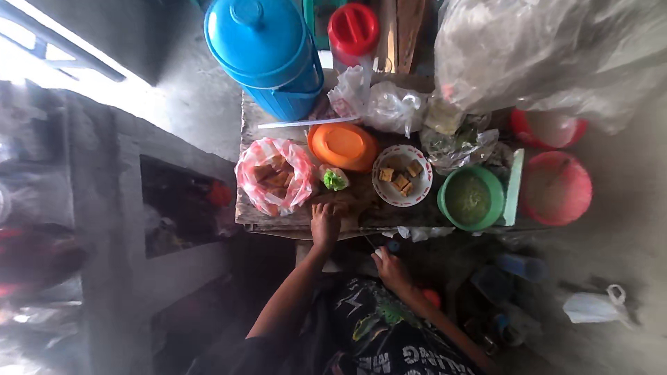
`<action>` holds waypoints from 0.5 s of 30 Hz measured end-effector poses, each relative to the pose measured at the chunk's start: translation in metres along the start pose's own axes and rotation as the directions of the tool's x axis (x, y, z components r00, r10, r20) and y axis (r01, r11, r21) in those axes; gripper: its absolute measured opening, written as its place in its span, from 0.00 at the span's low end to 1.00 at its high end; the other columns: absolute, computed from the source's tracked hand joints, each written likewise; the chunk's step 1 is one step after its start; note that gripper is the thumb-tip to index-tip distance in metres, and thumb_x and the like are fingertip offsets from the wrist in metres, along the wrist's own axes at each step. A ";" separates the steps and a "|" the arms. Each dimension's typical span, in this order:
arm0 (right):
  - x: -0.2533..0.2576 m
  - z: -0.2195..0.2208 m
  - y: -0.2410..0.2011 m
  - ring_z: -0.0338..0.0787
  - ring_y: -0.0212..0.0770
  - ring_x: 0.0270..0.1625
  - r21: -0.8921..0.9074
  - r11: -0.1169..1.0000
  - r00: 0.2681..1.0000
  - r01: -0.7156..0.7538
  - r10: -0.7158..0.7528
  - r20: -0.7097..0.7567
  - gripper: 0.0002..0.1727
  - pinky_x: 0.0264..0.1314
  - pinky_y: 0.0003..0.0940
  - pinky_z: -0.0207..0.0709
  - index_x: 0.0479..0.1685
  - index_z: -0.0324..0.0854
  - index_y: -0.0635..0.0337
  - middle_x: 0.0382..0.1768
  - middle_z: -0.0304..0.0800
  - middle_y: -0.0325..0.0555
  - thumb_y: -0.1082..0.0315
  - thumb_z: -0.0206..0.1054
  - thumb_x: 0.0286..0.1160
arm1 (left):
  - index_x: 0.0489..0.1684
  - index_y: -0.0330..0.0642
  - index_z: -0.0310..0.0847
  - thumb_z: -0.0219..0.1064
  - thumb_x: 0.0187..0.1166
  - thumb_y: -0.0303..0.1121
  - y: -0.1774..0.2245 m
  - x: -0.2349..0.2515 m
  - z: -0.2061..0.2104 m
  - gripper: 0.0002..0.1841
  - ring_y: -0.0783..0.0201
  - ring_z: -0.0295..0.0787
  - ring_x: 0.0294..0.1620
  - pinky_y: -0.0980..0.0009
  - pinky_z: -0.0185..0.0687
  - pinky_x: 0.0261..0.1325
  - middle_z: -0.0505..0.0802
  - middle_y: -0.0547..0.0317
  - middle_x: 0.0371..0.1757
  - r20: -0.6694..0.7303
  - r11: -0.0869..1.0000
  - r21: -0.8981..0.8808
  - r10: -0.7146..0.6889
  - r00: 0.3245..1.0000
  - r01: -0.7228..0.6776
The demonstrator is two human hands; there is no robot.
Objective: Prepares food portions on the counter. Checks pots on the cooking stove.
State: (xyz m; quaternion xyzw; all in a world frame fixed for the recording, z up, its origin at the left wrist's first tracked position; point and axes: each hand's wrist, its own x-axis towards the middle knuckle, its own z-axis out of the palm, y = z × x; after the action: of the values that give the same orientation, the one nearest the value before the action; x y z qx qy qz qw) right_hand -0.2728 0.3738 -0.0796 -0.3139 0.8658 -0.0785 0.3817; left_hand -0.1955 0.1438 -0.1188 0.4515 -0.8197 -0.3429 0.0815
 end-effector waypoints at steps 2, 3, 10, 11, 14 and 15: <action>0.000 -0.001 -0.001 0.96 0.56 0.50 -0.013 1.000 1.000 -0.002 0.002 -0.001 0.29 0.54 0.56 0.88 0.75 0.75 0.59 0.48 0.94 0.56 0.46 0.48 0.93 | 0.54 0.40 0.89 0.69 0.81 0.38 0.002 0.002 0.001 0.13 0.45 0.89 0.62 0.44 0.85 0.63 0.93 0.45 0.55 -0.005 1.000 0.007 -0.006 1.000 0.006; 0.000 -0.002 -0.002 0.96 0.56 0.50 -0.024 1.000 1.000 -0.004 0.004 0.002 0.29 0.54 0.56 0.88 0.75 0.75 0.59 0.48 0.94 0.56 0.45 0.48 0.93 | 0.54 0.40 0.89 0.68 0.82 0.38 0.002 0.003 0.002 0.13 0.45 0.89 0.61 0.44 0.85 0.63 0.93 0.46 0.54 -0.007 1.000 0.007 -0.008 1.000 0.008; 0.003 -0.001 -0.004 0.96 0.56 0.47 -0.074 0.997 0.998 0.027 -0.030 -0.047 0.29 0.51 0.56 0.88 0.71 0.78 0.60 0.45 0.94 0.56 0.46 0.49 0.92 | 0.56 0.41 0.89 0.68 0.82 0.36 -0.001 0.001 0.004 0.12 0.48 0.92 0.54 0.44 0.87 0.58 0.94 0.47 0.53 -0.025 0.999 -0.041 -0.005 1.000 0.004; 0.003 -0.002 -0.004 0.96 0.56 0.47 -0.085 0.996 0.999 0.023 -0.027 -0.045 0.29 0.51 0.56 0.88 0.71 0.78 0.60 0.45 0.94 0.56 0.46 0.49 0.92 | 0.56 0.40 0.89 0.67 0.82 0.36 -0.001 0.001 0.003 0.13 0.48 0.93 0.54 0.45 0.88 0.58 0.94 0.47 0.53 -0.016 0.999 -0.041 -0.011 1.000 0.011; 0.004 -0.005 -0.009 0.96 0.57 0.48 -0.109 0.994 1.000 0.003 -0.004 -0.007 0.29 0.51 0.56 0.88 0.72 0.76 0.59 0.44 0.94 0.55 0.46 0.47 0.93 | 0.55 0.41 0.89 0.67 0.82 0.35 -0.001 0.001 0.004 0.12 0.49 0.93 0.54 0.46 0.88 0.57 0.94 0.48 0.53 -0.027 0.999 -0.049 -0.009 1.000 0.008; 0.006 -0.007 -0.012 0.96 0.57 0.49 -0.107 0.994 1.000 -0.008 0.009 0.013 0.28 0.52 0.56 0.87 0.72 0.76 0.59 0.44 0.94 0.56 0.46 0.47 0.93 | 0.55 0.41 0.89 0.67 0.82 0.36 -0.001 0.001 0.005 0.12 0.49 0.93 0.53 0.46 0.88 0.56 0.94 0.49 0.52 -0.035 0.999 -0.046 -0.008 0.999 0.006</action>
State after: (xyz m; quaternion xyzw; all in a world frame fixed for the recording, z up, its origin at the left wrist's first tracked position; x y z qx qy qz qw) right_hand -0.2744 0.3598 -0.0739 -0.3306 0.8675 -0.0282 0.3707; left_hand -0.1977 0.1447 -0.1239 0.4584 -0.8084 -0.3540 0.1053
